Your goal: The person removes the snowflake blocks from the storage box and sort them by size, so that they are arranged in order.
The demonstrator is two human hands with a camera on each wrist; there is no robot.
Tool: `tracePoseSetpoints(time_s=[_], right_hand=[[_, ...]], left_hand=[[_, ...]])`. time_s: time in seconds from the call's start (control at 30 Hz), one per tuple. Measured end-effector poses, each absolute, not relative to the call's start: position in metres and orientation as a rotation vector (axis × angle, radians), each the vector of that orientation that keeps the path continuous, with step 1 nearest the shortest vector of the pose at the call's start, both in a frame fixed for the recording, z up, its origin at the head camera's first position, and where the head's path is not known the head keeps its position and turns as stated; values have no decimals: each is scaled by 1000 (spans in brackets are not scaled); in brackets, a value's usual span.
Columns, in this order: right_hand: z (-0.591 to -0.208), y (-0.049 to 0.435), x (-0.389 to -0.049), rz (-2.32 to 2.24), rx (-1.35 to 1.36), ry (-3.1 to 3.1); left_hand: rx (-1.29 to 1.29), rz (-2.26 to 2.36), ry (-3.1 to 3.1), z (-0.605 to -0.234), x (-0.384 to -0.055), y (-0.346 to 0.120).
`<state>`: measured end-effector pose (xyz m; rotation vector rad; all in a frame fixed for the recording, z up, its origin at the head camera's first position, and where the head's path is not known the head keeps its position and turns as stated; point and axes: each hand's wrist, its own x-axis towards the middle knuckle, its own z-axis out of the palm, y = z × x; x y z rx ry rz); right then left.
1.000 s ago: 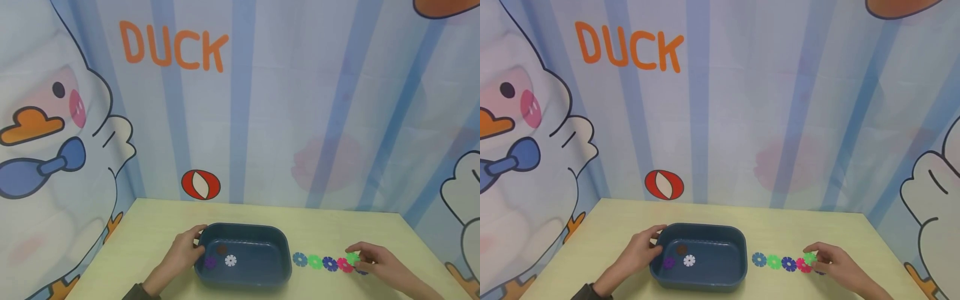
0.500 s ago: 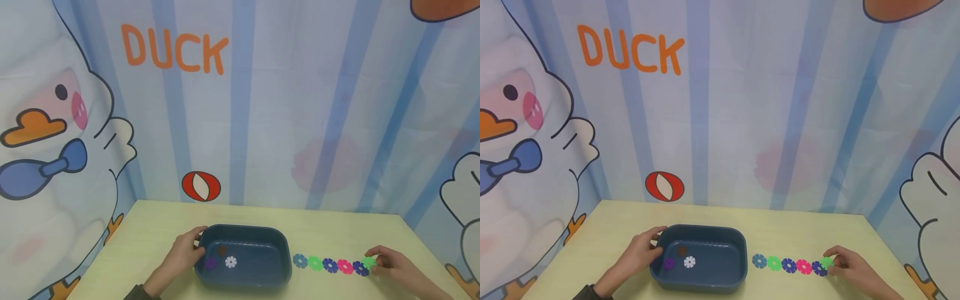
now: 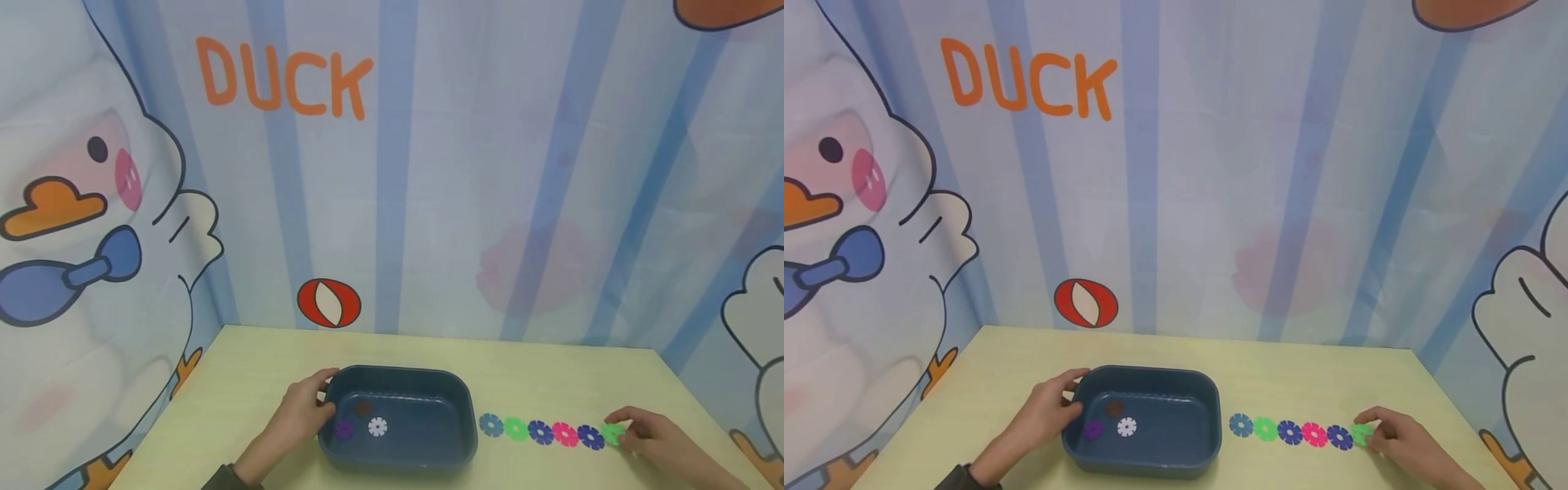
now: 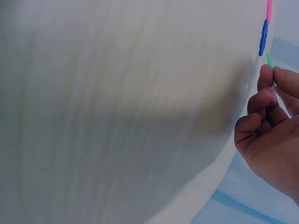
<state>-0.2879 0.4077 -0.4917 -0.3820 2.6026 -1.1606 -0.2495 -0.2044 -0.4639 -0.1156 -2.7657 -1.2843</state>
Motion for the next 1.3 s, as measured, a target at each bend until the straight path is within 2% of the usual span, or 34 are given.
tracePoseSetpoints(time_s=[0.5,0.77,0.9,1.13,1.3], right_hand=[[-490,403,-288,-1012,-276,2694],[-479,385,-287,-813,-143,2843],[-467,370,-285,-906,-250,2845],[-458,334,-283,-1158,-615,2781],[-453,304,-288,-1232,-670,2711]], left_hand=[[-121,-1321,-2763,-462,-249,-204],[-124,-1312,-2760,-462,-248,-204],[-125,-1308,-2763,-461,-249,-204],[-135,-1287,-2770,-462,-249,-205],[-136,-1282,-2776,-462,-249,-205]])
